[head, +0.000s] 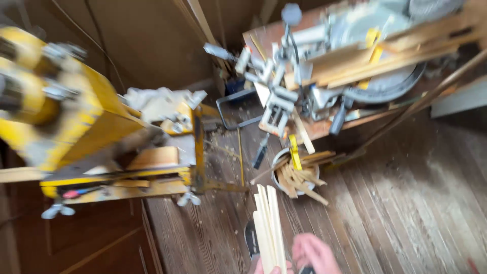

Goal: Measuring and marking thin wooden strips for a project in a workshop

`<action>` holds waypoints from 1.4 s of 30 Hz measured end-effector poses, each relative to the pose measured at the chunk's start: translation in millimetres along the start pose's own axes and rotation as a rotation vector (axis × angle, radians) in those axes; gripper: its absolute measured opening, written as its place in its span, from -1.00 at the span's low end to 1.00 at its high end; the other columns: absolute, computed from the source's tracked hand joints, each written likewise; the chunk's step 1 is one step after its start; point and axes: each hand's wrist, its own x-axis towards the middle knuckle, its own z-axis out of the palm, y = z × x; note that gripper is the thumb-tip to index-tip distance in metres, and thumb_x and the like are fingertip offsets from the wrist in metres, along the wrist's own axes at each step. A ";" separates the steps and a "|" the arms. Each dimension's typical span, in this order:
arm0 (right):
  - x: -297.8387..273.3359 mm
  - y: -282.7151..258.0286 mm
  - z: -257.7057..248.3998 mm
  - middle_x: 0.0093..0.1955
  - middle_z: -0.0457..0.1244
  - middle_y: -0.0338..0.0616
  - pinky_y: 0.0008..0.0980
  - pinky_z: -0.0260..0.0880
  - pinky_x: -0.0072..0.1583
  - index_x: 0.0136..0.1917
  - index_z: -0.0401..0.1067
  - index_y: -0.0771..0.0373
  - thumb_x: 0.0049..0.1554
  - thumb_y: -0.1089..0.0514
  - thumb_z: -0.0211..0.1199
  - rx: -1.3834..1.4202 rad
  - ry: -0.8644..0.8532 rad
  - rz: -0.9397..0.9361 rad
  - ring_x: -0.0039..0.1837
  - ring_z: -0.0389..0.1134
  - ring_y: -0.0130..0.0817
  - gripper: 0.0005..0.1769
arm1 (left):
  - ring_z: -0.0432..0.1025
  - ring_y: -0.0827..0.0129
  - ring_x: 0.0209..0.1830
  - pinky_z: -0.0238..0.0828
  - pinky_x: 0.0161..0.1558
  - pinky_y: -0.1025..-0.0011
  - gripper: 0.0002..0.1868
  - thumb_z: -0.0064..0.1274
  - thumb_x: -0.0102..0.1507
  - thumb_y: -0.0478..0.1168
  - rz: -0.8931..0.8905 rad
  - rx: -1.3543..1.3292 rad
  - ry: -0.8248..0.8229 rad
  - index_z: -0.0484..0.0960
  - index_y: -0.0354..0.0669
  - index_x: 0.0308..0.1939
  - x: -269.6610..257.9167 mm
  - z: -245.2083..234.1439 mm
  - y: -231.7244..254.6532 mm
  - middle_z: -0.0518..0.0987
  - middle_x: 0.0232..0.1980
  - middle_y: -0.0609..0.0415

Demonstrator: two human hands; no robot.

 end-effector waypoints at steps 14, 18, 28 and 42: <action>-99.1 -153.6 19.4 -0.01 0.48 0.04 -0.22 0.62 0.30 -0.06 0.48 0.31 -0.11 0.35 0.55 -0.016 0.068 -0.034 0.11 0.58 -0.16 -0.64 | 0.49 0.40 0.01 0.49 0.05 0.46 -0.55 0.08 0.28 -0.17 0.468 0.098 -0.061 0.45 -0.18 0.24 -120.1 190.0 141.3 0.65 0.06 -0.04; -98.8 -194.9 24.3 0.03 0.54 0.23 -0.16 0.66 0.13 -0.05 0.45 0.34 -0.10 0.36 0.50 0.133 0.032 -0.079 0.08 0.61 -0.03 -0.64 | 0.50 0.35 0.02 0.50 0.12 0.42 -0.51 -0.03 0.34 -0.08 0.524 -0.006 -0.161 0.42 -0.29 0.28 -128.8 207.8 169.2 0.63 0.08 -0.12; -48.8 -209.9 3.7 -0.18 0.52 0.16 -0.25 0.50 -0.17 -0.08 0.44 0.31 -0.06 0.34 0.51 0.233 -0.109 -0.111 -0.21 0.45 -0.25 -0.69 | 0.57 0.26 0.13 0.53 0.11 0.36 -0.65 0.11 0.28 -0.19 0.700 -0.012 -0.048 0.52 -0.24 0.11 -99.4 219.3 190.0 0.66 0.22 -0.17; -0.2 -203.2 -42.9 -0.38 0.35 -0.18 -0.49 0.47 -0.05 -0.13 0.43 0.26 -0.01 0.34 0.53 0.235 0.024 -0.224 -0.21 0.38 -0.51 -0.72 | 0.56 0.17 0.15 0.49 0.23 0.25 -0.53 0.04 0.30 -0.18 0.519 0.073 -0.082 0.45 -0.33 0.25 -47.4 286.7 202.0 0.65 0.19 -0.21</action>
